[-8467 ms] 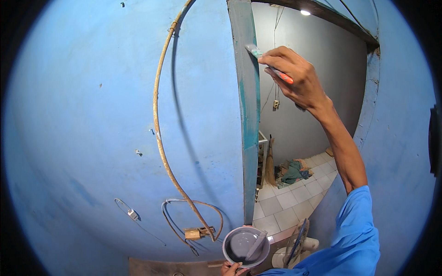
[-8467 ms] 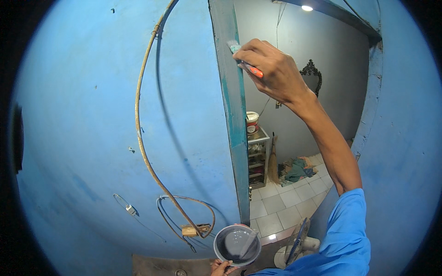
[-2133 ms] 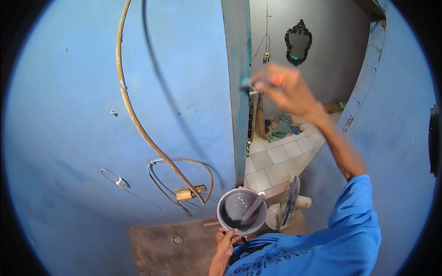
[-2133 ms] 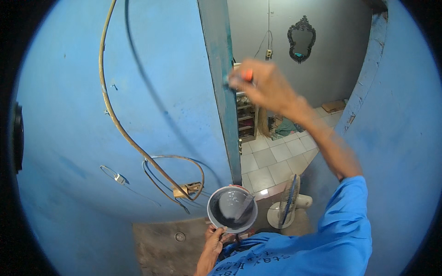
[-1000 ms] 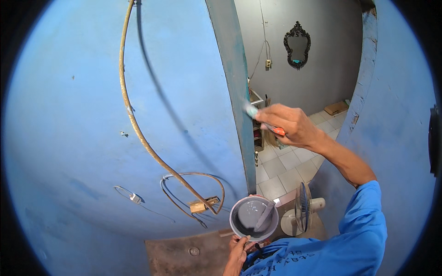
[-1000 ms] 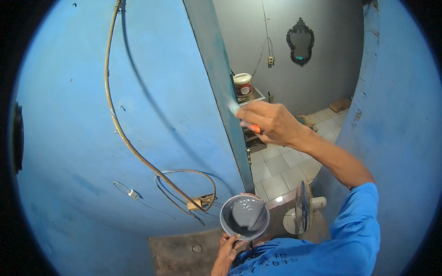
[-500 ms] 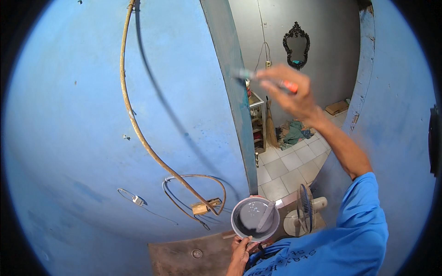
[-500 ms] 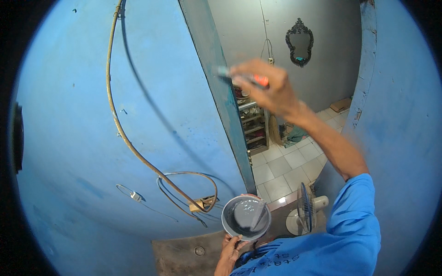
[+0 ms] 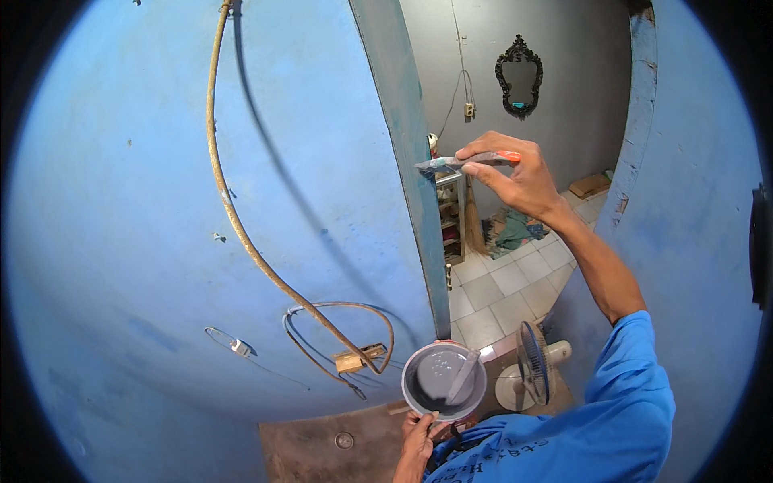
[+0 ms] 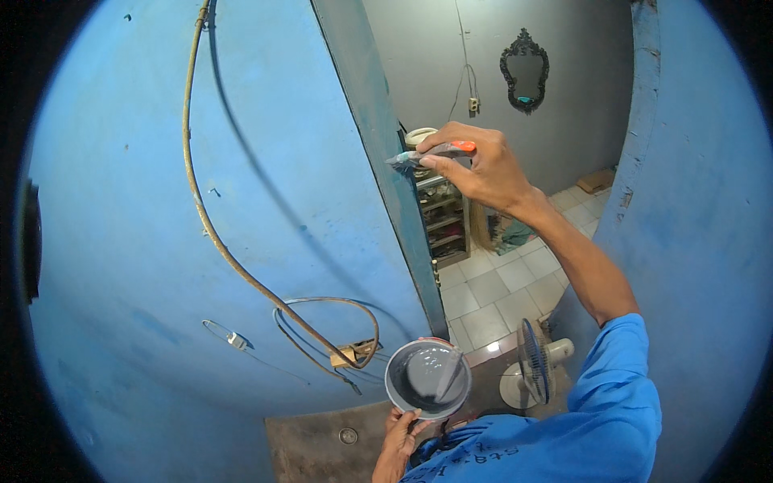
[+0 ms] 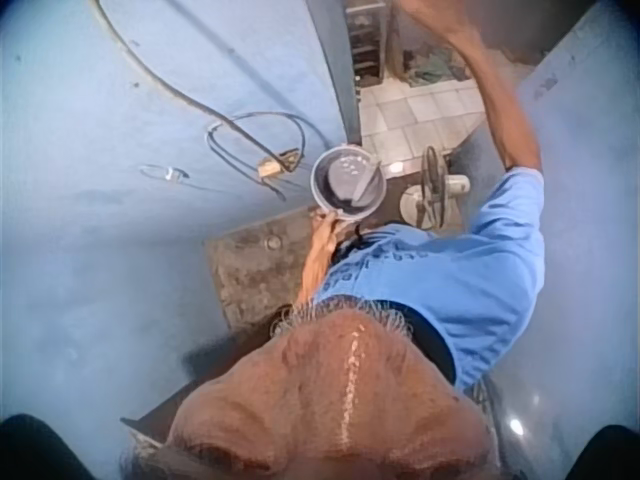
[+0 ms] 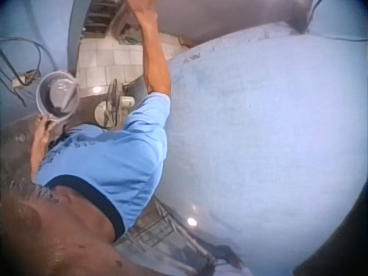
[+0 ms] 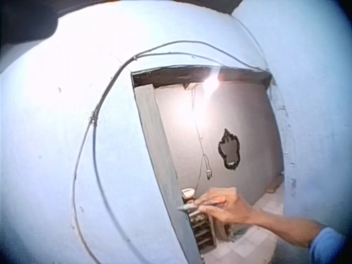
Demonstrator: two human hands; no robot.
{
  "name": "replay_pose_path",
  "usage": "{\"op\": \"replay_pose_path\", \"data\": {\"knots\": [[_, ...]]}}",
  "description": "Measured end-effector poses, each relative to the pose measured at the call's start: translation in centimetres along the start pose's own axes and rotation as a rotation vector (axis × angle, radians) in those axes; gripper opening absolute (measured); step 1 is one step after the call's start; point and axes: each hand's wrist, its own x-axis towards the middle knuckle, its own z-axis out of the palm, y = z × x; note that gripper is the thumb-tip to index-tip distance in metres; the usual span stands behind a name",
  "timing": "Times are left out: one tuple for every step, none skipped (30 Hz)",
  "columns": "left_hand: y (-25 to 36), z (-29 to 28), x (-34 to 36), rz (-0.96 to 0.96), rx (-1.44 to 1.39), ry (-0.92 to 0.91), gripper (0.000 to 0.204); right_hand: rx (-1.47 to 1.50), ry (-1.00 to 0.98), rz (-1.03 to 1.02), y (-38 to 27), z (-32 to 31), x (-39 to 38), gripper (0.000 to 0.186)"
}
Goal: The person paints a door frame using a small brush and paint from a bucket, then picks up and moves a stool and a fan.
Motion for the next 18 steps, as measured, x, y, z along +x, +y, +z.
{"op": "replay_pose_path", "data": {"knots": [[-0.1, -0.2, 0.2, 0.001, 0.001, -0.002, 0.021, 0.036, 0.051, 0.061, 0.2, -0.2, 0.4, 0.017], [-0.1, -0.3, 0.3, 0.002, 0.001, -0.004, 0.021, 0.071, 0.103, 0.123, 0.3, -0.4, 1.1, 0.017], [-0.1, -0.3, 0.3, 0.004, 0.004, -0.006, 0.021, 0.102, 0.151, 0.184, 0.4, -0.7, 1.8, 0.016], [-0.1, -0.3, 0.4, 0.005, 0.007, -0.009, 0.021, 0.115, 0.279, 0.124, 0.7, -0.8, 2.5, 0.015], [-0.1, -0.2, 0.4, 0.007, 0.010, -0.011, 0.020, 0.108, 0.285, 0.093, 0.3, -1.2, 2.6, 0.014], [-0.1, -0.1, 0.2, 0.012, 0.007, 0.002, 0.021, 0.109, 0.287, 0.064, -0.3, -1.3, 2.6, 0.014], [0.1, 0.2, -0.1, 0.018, 0.004, 0.015, 0.021, 0.110, 0.289, 0.035, -0.9, -1.3, 2.5, 0.014], [0.2, 0.4, -0.3, 0.023, 0.001, 0.030, 0.021, 0.152, 0.195, 0.100, -1.6, -0.9, 1.8, 0.014], [0.3, 0.4, -0.5, 0.022, 0.006, 0.029, 0.021, 0.152, 0.083, 0.141, -1.8, -0.4, 0.8, 0.014], [0.5, 0.7, -0.5, 0.018, 0.011, 0.016, 0.021, 0.139, -0.030, 0.179, -1.7, -0.2, -0.2, 0.013], [0.5, 0.8, -0.5, 0.014, 0.017, 0.003, 0.022, 0.126, -0.142, 0.217, -1.4, 0.1, -0.9, 0.013], [0.6, 0.7, -0.4, 0.002, 0.018, -0.007, 0.022, 0.005, -0.163, 0.120, -0.7, 0.4, -1.2, 0.014], [0.7, 0.7, -0.3, -0.011, 0.018, -0.017, 0.022, 0.052, -0.059, 0.153, -0.4, 0.2, -1.1, 0.015], [0.8, 0.7, -0.2, -0.024, 0.019, -0.027, 0.024, 0.099, 0.045, 0.185, -0.2, 0.0, -1.0, 0.015], [0.7, 0.7, -0.2, -0.008, 0.024, -0.019, 0.023, 0.151, 0.149, 0.215, 0.1, 0.0, -0.9, 0.016], [0.5, 0.5, -0.3, 0.007, 0.029, -0.012, 0.022, 0.194, 0.145, 0.255, -0.4, -0.3, -1.0, 0.017], [0.3, 0.4, -0.4, 0.021, 0.035, -0.007, 0.021, 0.177, 0.064, 0.230, -0.5, -0.2, -1.2, 0.016], [0.3, 0.3, -0.3, 0.026, 0.027, -0.006, 0.022, 0.164, -0.015, 0.208, -0.5, 0.1, -1.3, 0.014]]}}
